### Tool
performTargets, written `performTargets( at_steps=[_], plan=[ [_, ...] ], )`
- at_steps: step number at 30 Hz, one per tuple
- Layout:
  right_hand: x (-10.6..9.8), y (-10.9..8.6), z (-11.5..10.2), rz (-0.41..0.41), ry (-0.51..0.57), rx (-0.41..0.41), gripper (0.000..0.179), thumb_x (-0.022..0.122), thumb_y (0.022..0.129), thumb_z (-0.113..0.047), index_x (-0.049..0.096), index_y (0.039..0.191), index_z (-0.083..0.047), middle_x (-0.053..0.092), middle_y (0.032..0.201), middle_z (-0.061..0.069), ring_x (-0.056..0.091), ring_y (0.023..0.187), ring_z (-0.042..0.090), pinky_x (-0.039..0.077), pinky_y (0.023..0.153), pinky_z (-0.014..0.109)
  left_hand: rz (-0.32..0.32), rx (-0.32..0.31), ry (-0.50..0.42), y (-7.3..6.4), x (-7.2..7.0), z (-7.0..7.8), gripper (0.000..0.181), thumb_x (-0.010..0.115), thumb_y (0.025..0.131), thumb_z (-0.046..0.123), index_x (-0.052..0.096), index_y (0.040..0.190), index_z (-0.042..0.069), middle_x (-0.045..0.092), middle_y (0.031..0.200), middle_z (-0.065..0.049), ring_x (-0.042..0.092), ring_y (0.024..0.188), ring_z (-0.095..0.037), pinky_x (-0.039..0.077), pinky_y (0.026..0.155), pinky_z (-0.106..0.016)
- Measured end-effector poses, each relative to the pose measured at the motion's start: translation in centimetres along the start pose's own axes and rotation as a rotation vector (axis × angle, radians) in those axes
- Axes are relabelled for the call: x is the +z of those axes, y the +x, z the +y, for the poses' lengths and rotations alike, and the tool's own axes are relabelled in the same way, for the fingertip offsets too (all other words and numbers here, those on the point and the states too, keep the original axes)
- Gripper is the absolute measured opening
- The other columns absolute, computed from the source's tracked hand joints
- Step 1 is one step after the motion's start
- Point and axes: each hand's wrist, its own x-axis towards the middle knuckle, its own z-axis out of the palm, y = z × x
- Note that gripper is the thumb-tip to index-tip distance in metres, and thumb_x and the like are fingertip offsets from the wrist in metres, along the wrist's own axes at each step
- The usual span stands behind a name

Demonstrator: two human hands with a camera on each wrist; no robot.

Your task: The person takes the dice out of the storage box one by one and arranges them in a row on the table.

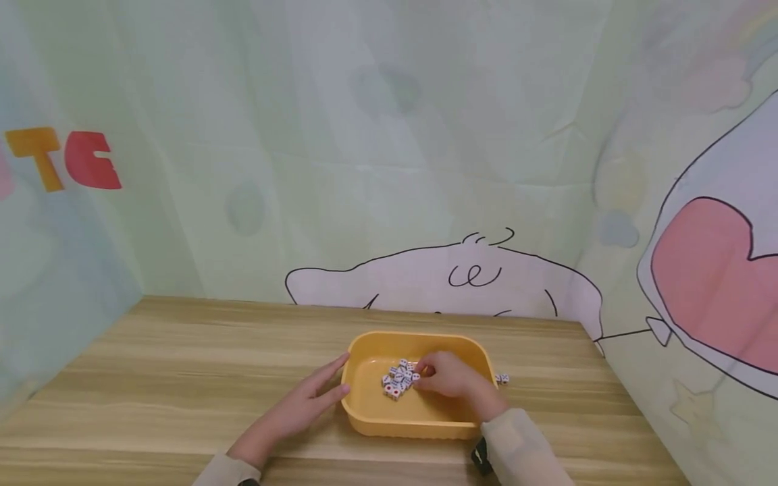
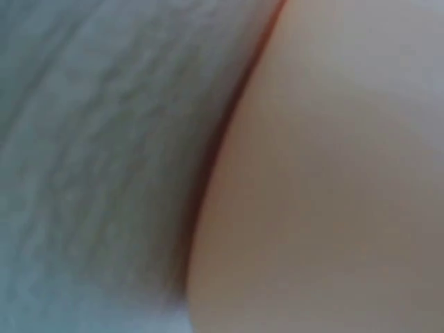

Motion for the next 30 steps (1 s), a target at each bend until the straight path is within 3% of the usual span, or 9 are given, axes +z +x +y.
performTargets(
  at_steps=[9, 15, 19, 25, 30],
  plan=[
    [-0.7, -0.6, 0.0, 0.036, 0.042, 0.012, 0.010, 0.072, 0.084, -0.014, 0.068, 0.089, -0.006, 0.053, 0.071, -0.005, 0.048, 0.065, 0.009, 0.041, 0.055, 0.020, 0.006, 0.004, 0.019, -0.1, 0.0, 0.1, 0.063, 0.055, 0.097, 0.039, 0.031, 0.152, 0.021, 0.026, 0.157, -0.011, 0.022, 0.144, -0.037, 0.016, 0.115, -0.061],
    [-3.0, -2.0, -0.2, 0.110, 0.010, -0.016, 0.010, 0.070, 0.087, -0.015, 0.069, 0.093, -0.007, 0.054, 0.073, -0.004, 0.048, 0.068, 0.010, 0.042, 0.057, 0.021, 0.008, 0.011, 0.035, 0.0, 0.1, 0.1, 0.063, 0.055, 0.097, 0.039, 0.031, 0.152, 0.021, 0.027, 0.157, -0.011, 0.022, 0.144, -0.037, 0.016, 0.115, -0.061],
    [-4.9, -3.3, 0.1, 0.126, 0.075, 0.044, 0.016, 0.068, 0.090, -0.021, 0.069, 0.100, -0.009, 0.057, 0.079, -0.002, 0.049, 0.074, 0.014, 0.044, 0.059, 0.023, 0.008, 0.000, 0.029, 0.0, 0.1, 0.2, 0.062, 0.055, 0.097, 0.040, 0.031, 0.152, 0.022, 0.026, 0.157, -0.011, 0.021, 0.144, -0.037, 0.016, 0.114, -0.062],
    [-7.5, -5.4, 1.5, 0.168, 0.132, 0.119, 0.025, 0.067, 0.091, -0.027, 0.066, 0.107, -0.007, 0.059, 0.086, 0.001, 0.051, 0.080, 0.017, 0.046, 0.064, 0.026, 0.008, 0.006, 0.018, 0.0, -0.1, 0.1, 0.062, 0.055, 0.097, 0.038, 0.030, 0.152, 0.021, 0.026, 0.157, -0.011, 0.021, 0.144, -0.038, 0.016, 0.114, -0.061],
    [-8.7, -6.9, 3.5, 0.181, 0.102, 0.120, 0.025, 0.067, 0.091, -0.025, 0.067, 0.106, -0.005, 0.059, 0.084, 0.001, 0.051, 0.078, 0.016, 0.046, 0.063, 0.025, 0.011, 0.013, 0.027, -0.2, -0.2, 0.1, 0.063, 0.055, 0.097, 0.038, 0.030, 0.152, 0.019, 0.026, 0.157, -0.012, 0.022, 0.144, -0.038, 0.016, 0.114, -0.061]
  ],
)
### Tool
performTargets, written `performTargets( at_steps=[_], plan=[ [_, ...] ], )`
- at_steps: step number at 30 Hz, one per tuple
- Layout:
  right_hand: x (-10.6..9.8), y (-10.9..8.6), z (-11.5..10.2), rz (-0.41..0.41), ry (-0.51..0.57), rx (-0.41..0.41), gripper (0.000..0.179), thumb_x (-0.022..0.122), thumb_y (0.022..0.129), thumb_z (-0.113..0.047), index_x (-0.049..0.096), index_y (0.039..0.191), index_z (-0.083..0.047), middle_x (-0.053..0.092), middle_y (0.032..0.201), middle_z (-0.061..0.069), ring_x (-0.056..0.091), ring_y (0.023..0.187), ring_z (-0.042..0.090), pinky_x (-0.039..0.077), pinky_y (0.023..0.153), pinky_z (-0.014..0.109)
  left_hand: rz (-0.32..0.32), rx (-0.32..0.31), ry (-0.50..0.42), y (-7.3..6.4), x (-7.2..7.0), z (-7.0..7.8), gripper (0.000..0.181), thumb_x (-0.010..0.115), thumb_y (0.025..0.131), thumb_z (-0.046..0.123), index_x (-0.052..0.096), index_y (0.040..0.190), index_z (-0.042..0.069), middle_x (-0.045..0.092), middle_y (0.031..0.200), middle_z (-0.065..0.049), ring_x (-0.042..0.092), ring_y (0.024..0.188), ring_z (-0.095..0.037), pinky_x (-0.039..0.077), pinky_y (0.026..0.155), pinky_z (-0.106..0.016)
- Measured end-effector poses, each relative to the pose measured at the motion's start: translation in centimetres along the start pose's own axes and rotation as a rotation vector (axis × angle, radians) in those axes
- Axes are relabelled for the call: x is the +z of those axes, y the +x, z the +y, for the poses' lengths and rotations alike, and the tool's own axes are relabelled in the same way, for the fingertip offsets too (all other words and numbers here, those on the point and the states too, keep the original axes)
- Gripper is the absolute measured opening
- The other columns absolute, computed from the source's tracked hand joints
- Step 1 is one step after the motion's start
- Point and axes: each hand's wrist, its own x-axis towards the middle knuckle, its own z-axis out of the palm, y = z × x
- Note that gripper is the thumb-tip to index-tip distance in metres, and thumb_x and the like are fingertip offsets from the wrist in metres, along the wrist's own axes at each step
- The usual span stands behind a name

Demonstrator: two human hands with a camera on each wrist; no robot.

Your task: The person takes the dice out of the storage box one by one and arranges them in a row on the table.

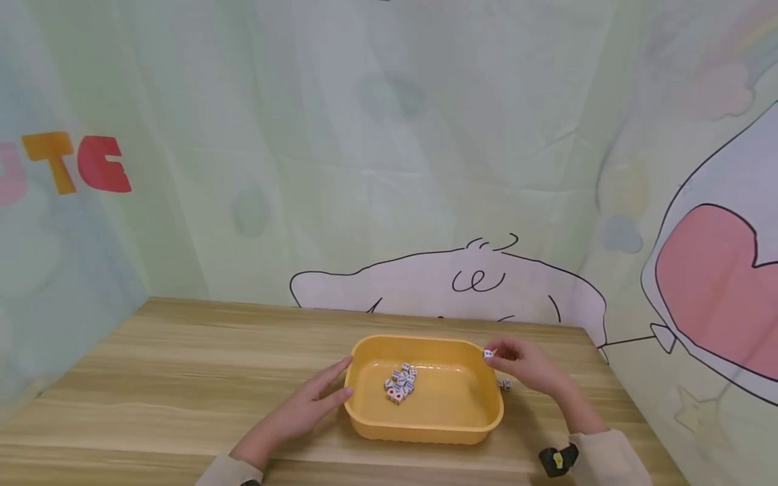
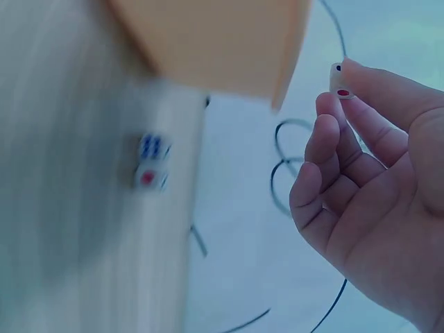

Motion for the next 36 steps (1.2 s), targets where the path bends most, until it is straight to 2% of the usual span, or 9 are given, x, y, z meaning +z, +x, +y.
performTargets(
  at_steps=[7, 16, 21, 24, 36],
  plan=[
    [-0.5, -1.4, 3.0, -0.001, -0.013, -0.014, 0.025, 0.068, 0.089, -0.018, 0.067, 0.105, 0.002, 0.061, 0.082, 0.002, 0.053, 0.075, 0.012, 0.048, 0.063, 0.023, -0.001, -0.013, -0.001, -0.2, -0.1, 0.0, 0.062, 0.054, 0.098, 0.038, 0.031, 0.152, 0.019, 0.027, 0.157, -0.012, 0.021, 0.144, -0.038, 0.016, 0.115, -0.062],
    [-0.5, -2.1, 5.9, 0.007, -0.023, 0.071, 0.021, 0.068, 0.089, -0.016, 0.067, 0.103, 0.000, 0.062, 0.081, 0.003, 0.052, 0.075, 0.016, 0.047, 0.062, 0.026, -0.002, -0.014, 0.013, -0.1, -0.1, 0.0, 0.062, 0.054, 0.098, 0.039, 0.030, 0.152, 0.021, 0.027, 0.157, -0.011, 0.022, 0.144, -0.038, 0.016, 0.114, -0.062],
    [-0.3, -2.2, 6.5, -0.025, 0.036, 0.133, 0.021, 0.067, 0.089, -0.012, 0.066, 0.104, 0.002, 0.060, 0.079, 0.004, 0.053, 0.072, 0.017, 0.047, 0.061, 0.026, 0.008, -0.011, 0.030, -0.1, 0.0, 0.0, 0.062, 0.055, 0.097, 0.040, 0.031, 0.152, 0.022, 0.028, 0.157, -0.011, 0.023, 0.144, -0.038, 0.017, 0.114, -0.062],
    [-0.3, -2.2, 6.7, -0.040, 0.058, 0.138, 0.020, 0.066, 0.088, -0.010, 0.064, 0.103, 0.004, 0.060, 0.078, 0.004, 0.054, 0.069, 0.016, 0.048, 0.058, 0.025, 0.009, -0.003, 0.032, -0.1, 0.0, 0.0, 0.063, 0.055, 0.097, 0.041, 0.031, 0.152, 0.022, 0.028, 0.156, -0.011, 0.023, 0.143, -0.038, 0.017, 0.114, -0.062],
    [0.2, -1.9, 7.1, -0.051, 0.010, 0.166, 0.016, 0.067, 0.088, -0.011, 0.065, 0.098, 0.002, 0.057, 0.073, 0.002, 0.051, 0.065, 0.016, 0.044, 0.055, 0.025, 0.006, -0.003, 0.018, 0.0, 0.0, 0.0, 0.063, 0.056, 0.097, 0.040, 0.031, 0.152, 0.023, 0.028, 0.156, -0.010, 0.023, 0.144, -0.038, 0.016, 0.114, -0.062]
  ],
)
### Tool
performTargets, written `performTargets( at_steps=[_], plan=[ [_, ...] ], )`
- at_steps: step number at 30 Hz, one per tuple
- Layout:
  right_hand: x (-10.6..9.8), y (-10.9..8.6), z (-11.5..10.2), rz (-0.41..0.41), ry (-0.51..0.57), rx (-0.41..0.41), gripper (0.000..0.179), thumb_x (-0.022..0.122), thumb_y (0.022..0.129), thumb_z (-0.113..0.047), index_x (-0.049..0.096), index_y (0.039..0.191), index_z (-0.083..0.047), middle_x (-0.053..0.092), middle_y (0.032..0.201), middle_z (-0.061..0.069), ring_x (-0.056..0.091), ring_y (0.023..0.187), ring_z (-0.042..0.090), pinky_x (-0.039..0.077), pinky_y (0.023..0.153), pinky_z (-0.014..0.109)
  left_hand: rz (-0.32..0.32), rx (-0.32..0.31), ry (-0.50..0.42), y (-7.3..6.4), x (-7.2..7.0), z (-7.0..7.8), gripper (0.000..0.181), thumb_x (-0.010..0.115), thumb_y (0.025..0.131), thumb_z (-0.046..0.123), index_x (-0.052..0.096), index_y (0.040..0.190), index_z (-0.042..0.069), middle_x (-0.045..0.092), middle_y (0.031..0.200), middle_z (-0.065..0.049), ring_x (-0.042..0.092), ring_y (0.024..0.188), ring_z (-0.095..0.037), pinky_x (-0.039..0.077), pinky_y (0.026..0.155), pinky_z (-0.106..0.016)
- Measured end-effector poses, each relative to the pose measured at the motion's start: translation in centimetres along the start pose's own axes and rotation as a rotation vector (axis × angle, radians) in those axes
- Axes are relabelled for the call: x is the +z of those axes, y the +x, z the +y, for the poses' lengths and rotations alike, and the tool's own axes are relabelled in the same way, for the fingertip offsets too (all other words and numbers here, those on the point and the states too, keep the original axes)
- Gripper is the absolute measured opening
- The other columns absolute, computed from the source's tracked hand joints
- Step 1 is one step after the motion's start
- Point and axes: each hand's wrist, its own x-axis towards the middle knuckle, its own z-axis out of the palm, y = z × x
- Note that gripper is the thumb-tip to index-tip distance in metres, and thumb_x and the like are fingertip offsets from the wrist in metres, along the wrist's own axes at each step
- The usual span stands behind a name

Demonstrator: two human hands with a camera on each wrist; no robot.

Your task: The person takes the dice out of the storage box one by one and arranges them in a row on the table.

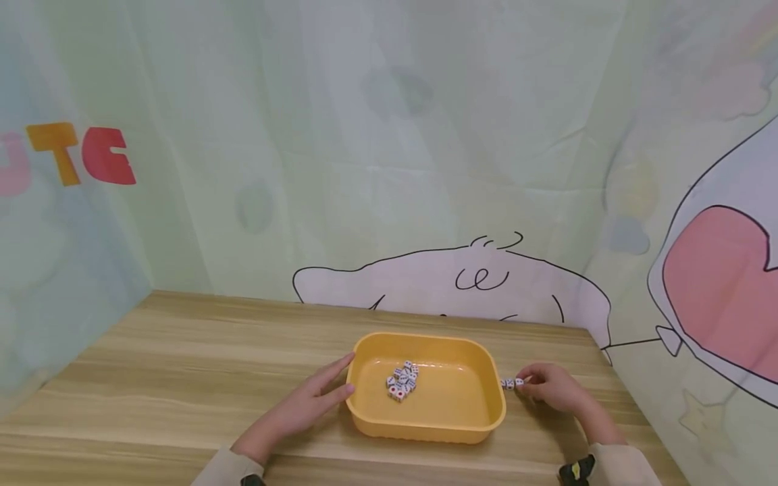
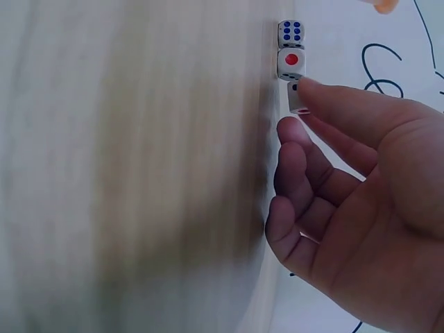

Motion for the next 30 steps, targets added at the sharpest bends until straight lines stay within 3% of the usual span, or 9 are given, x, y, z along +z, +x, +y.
performTargets(
  at_steps=[22, 30],
  plan=[
    [0.36, 0.11, 0.00, 0.007, -0.041, 0.000, 0.013, 0.069, 0.086, -0.010, 0.067, 0.095, -0.001, 0.057, 0.072, 0.001, 0.051, 0.065, 0.016, 0.043, 0.055, 0.025, -0.011, 0.021, -0.009, 0.03, -0.05, 0.09, 0.061, 0.055, 0.098, 0.036, 0.032, 0.152, 0.020, 0.028, 0.156, -0.014, 0.022, 0.143, -0.040, 0.017, 0.114, -0.063],
    [-0.49, -0.07, -0.66, 0.009, -0.064, -0.025, 0.026, 0.069, 0.085, -0.011, 0.064, 0.105, 0.004, 0.061, 0.076, 0.004, 0.054, 0.068, 0.016, 0.047, 0.059, 0.027, -0.010, 0.020, -0.020, -0.09, -0.13, 0.34, 0.061, 0.056, 0.097, 0.036, 0.033, 0.151, 0.020, 0.028, 0.156, -0.013, 0.022, 0.143, -0.040, 0.017, 0.114, -0.062]
  ],
)
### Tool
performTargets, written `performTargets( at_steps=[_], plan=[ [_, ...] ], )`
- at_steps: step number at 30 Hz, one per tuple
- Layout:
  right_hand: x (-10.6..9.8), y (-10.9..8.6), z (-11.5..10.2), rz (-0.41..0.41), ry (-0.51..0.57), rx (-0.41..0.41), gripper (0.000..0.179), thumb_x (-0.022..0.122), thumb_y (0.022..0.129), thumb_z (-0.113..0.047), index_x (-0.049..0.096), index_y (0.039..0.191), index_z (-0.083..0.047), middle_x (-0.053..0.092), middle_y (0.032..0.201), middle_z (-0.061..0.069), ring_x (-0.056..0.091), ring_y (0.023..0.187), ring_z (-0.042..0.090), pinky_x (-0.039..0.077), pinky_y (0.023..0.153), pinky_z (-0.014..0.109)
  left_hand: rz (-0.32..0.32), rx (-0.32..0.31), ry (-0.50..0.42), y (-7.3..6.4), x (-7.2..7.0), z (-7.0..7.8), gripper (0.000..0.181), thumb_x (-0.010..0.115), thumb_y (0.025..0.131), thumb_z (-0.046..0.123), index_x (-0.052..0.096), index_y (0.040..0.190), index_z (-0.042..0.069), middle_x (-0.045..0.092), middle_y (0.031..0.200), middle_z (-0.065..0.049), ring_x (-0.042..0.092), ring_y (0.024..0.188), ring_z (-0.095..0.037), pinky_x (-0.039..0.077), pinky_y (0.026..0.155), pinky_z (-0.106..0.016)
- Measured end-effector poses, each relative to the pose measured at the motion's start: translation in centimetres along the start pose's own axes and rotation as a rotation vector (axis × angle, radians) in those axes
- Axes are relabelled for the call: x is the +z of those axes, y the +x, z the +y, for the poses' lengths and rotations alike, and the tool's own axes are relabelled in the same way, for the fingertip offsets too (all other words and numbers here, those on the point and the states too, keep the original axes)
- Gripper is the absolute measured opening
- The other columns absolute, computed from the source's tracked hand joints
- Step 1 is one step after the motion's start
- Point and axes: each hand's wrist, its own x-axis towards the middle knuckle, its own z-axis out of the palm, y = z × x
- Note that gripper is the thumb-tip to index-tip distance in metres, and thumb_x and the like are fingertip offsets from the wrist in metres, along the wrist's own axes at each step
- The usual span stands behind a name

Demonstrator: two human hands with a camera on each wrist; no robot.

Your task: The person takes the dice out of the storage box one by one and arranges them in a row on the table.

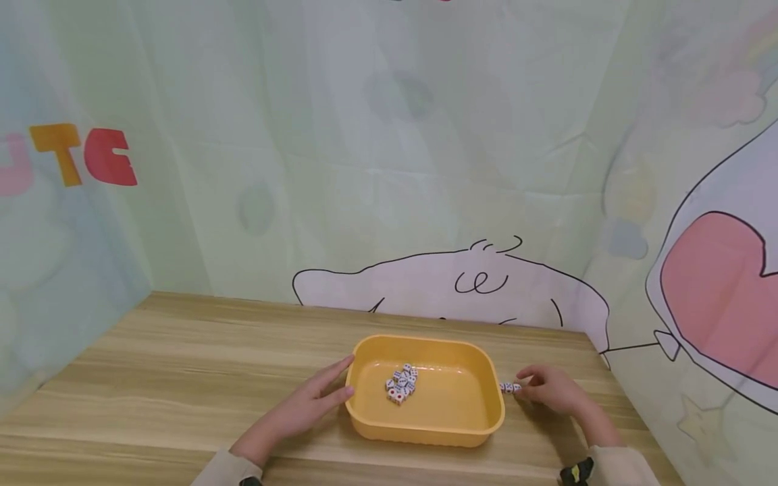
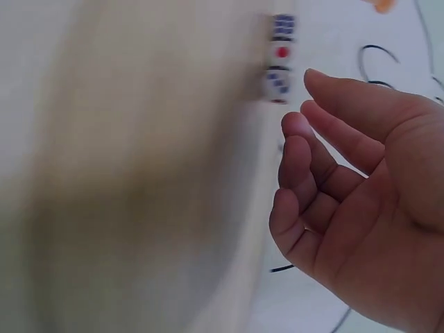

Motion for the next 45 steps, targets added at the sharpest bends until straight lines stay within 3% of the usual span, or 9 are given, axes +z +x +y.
performTargets(
  at_steps=[8, 15, 20, 38, 45],
  plan=[
    [-1.5, 0.3, -2.7, 0.041, -0.050, -0.033, 0.032, 0.066, 0.091, -0.019, 0.063, 0.115, 0.001, 0.063, 0.087, 0.004, 0.055, 0.078, 0.017, 0.049, 0.065, 0.030, 0.002, -0.001, 0.017, 0.0, 0.1, -0.3, 0.062, 0.055, 0.097, 0.038, 0.031, 0.152, 0.020, 0.027, 0.156, -0.014, 0.022, 0.143, -0.040, 0.016, 0.113, -0.063],
    [-1.0, 0.4, -5.2, 0.068, -0.038, -0.071, 0.031, 0.069, 0.089, -0.023, 0.066, 0.114, -0.004, 0.062, 0.083, 0.001, 0.054, 0.076, 0.015, 0.048, 0.065, 0.029, 0.007, -0.019, 0.019, 0.0, 0.2, -0.5, 0.062, 0.055, 0.097, 0.038, 0.031, 0.152, 0.021, 0.028, 0.156, -0.013, 0.023, 0.143, -0.040, 0.016, 0.113, -0.064],
    [0.2, 1.1, -6.9, 0.062, -0.009, -0.058, 0.029, 0.068, 0.090, -0.022, 0.066, 0.114, -0.006, 0.060, 0.081, 0.000, 0.052, 0.074, 0.016, 0.046, 0.062, 0.027, 0.008, -0.019, 0.017, 0.0, 0.2, -0.6, 0.062, 0.055, 0.097, 0.038, 0.031, 0.152, 0.021, 0.028, 0.156, -0.013, 0.022, 0.143, -0.040, 0.016, 0.113, -0.064],
    [5.9, 3.2, -11.4, -0.044, 0.096, -0.301, 0.025, 0.070, 0.087, -0.014, 0.068, 0.106, 0.003, 0.058, 0.076, -0.002, 0.049, 0.066, 0.010, 0.041, 0.055, 0.019, 0.006, 0.004, 0.024, 0.1, 0.2, -0.5, 0.063, 0.055, 0.097, 0.040, 0.031, 0.152, 0.021, 0.028, 0.156, -0.014, 0.022, 0.143, -0.041, 0.016, 0.113, -0.064],
    [7.4, 3.4, -12.3, -0.074, 0.096, -0.319, 0.023, 0.070, 0.087, -0.011, 0.068, 0.105, 0.002, 0.058, 0.076, -0.003, 0.048, 0.067, 0.008, 0.041, 0.057, 0.018, 0.006, 0.009, 0.017, 0.0, 0.2, -0.5, 0.064, 0.055, 0.096, 0.042, 0.031, 0.152, 0.021, 0.028, 0.156, -0.014, 0.023, 0.143, -0.040, 0.015, 0.113, -0.065]
  ],
)
